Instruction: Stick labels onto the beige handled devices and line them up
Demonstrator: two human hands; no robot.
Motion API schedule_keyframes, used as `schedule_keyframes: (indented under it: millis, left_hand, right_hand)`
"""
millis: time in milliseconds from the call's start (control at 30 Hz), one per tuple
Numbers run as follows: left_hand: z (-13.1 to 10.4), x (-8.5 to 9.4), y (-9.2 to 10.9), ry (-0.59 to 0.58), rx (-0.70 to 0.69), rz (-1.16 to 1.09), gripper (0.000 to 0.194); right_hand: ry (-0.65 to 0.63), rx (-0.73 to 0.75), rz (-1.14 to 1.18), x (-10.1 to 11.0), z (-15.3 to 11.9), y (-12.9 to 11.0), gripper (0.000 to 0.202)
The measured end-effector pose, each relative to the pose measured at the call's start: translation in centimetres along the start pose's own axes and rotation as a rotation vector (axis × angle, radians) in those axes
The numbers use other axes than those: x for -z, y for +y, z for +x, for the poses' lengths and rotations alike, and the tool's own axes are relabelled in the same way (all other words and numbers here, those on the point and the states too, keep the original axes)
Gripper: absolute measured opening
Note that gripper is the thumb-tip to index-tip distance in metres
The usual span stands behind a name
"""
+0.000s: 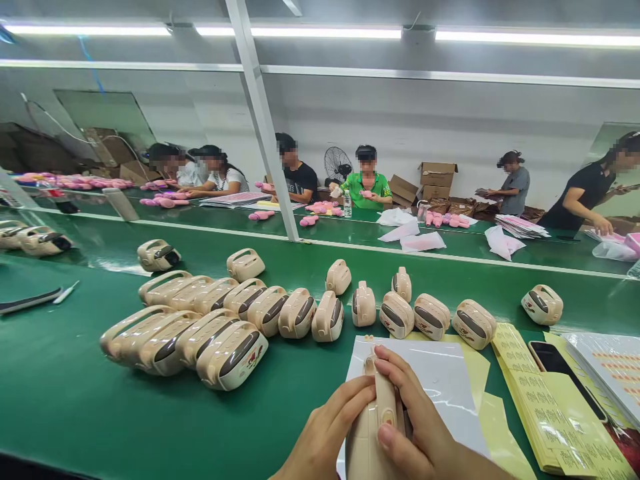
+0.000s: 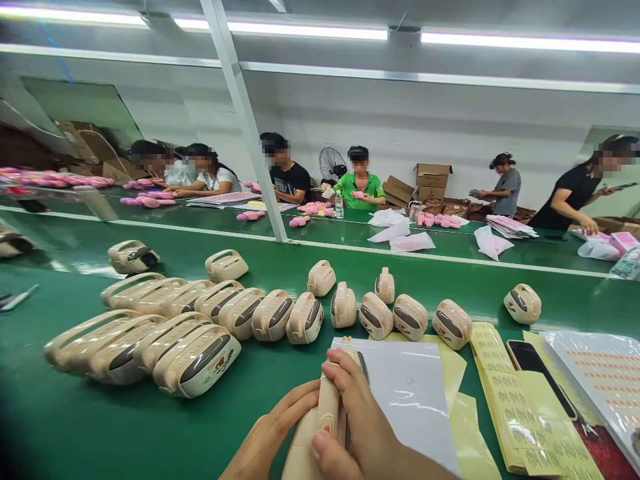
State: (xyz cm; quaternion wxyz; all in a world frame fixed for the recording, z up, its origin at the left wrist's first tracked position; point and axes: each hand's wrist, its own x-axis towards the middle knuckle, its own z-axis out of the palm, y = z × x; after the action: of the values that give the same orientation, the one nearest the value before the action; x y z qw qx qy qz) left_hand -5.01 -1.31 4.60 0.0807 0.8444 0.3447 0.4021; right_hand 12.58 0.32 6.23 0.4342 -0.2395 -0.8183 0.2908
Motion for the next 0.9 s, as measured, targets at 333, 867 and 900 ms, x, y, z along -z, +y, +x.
schedule_keyframes:
  millis: [333, 867, 900]
  left_hand:
    - [0.1, -0.8, 0.6, 0.072, 0.005, 0.017, 0.066]
    - [0.3, -1.0, 1.0, 0.101, 0.014, 0.064, 0.069]
    - [0.1, -1.1, 0.9, 0.105, 0.024, 0.054, 0.071]
  right_hand:
    - [0.076, -0.105, 0.025, -0.2, -1.1, 0.0, 0.046]
    - [0.182, -0.115, -0.039, -0.9, -1.2, -0.6, 0.045]
    - [0.183, -0.128, 0.013, -0.8, -1.1, -0.5, 0.043]
